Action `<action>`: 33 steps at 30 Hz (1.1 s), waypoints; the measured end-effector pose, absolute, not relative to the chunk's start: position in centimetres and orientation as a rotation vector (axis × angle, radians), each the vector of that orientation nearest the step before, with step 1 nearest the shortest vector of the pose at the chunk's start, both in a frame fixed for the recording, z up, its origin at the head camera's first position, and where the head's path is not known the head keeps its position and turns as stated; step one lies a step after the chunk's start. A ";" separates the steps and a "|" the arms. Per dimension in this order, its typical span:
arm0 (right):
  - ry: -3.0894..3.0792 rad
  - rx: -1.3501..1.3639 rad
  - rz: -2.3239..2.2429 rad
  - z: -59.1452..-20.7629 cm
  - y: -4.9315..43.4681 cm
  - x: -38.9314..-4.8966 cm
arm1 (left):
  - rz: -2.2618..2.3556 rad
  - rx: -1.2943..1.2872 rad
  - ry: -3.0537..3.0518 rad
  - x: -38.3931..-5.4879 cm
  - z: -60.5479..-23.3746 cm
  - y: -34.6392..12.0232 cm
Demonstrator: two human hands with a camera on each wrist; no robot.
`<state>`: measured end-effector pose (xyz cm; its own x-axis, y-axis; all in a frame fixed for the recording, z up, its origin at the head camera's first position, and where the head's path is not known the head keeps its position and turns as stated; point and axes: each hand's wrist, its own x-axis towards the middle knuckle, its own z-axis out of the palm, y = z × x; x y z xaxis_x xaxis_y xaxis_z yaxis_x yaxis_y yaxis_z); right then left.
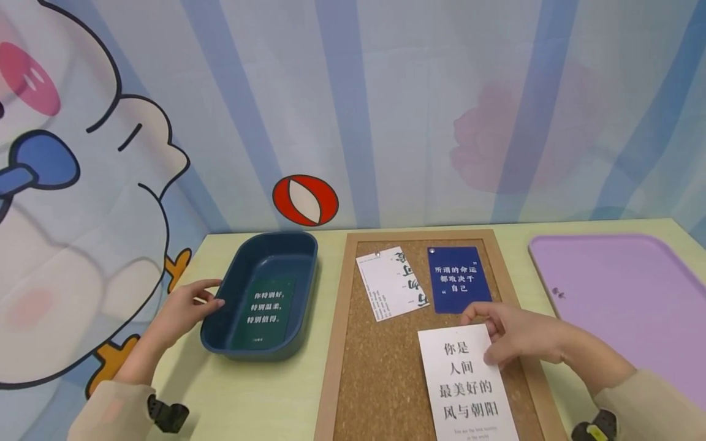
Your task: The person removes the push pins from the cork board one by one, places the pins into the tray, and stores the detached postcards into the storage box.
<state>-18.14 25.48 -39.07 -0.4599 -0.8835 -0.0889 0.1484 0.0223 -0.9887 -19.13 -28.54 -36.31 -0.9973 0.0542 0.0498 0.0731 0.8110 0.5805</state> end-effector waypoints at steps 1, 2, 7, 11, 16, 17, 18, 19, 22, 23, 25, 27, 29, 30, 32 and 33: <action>1.462 -0.784 -1.575 -39.0 25.4 -18.2 | -0.963 -0.102 -2.959 -19.2 -36.3 -28.6; 1.456 -0.777 -1.580 -39.0 25.4 -18.2 | -0.973 -0.100 -2.957 -19.2 -36.3 -28.6; 1.411 -0.756 -1.596 -39.0 25.0 -18.1 | -1.042 -0.082 -2.945 -19.3 -36.5 -28.8; 1.388 -0.749 -1.597 -39.2 24.6 -17.7 | -1.131 -0.052 -2.928 -19.4 -36.8 -29.0; 1.347 -0.739 -1.614 -39.3 24.3 -17.5 | -1.280 -0.008 -2.911 -19.5 -37.1 -29.3; 1.337 -0.739 -1.618 -39.3 24.3 -17.5 | -1.314 0.003 -2.906 -19.5 -37.2 -29.4; 1.331 -0.737 -1.622 -39.3 24.3 -17.5 | -1.347 0.011 -2.899 -19.6 -37.2 -29.5; 1.324 -0.735 -1.628 -39.3 24.3 -17.4 | -1.384 0.020 -2.891 -19.6 -37.3 -29.6; 1.300 -0.714 -1.648 -39.3 24.4 -17.4 | -1.478 0.043 -2.868 -19.6 -37.5 -29.9; 1.291 -0.705 -1.655 -39.3 24.4 -17.4 | -1.510 0.053 -2.860 -19.6 -37.5 -29.9; 1.274 -0.692 -1.669 -39.3 24.4 -17.4 | -1.563 0.070 -2.844 -19.6 -37.6 -30.0; 1.266 -0.687 -1.676 -39.3 24.3 -17.4 | -1.609 0.090 -2.830 -19.6 -37.6 -30.1; 1.281 -0.687 -1.671 -39.4 24.2 -17.4 | -1.649 0.108 -2.817 -19.6 -37.6 -30.1; 1.300 -0.685 -1.666 -39.5 24.1 -17.4 | -1.663 0.114 -2.813 -19.6 -37.6 -30.1; 1.355 -0.674 -1.646 -39.6 23.9 -17.3 | -1.686 0.124 -2.803 -19.6 -37.5 -30.0; 1.384 -0.669 -1.636 -39.6 23.8 -17.3 | -1.694 0.128 -2.799 -19.6 -37.5 -30.0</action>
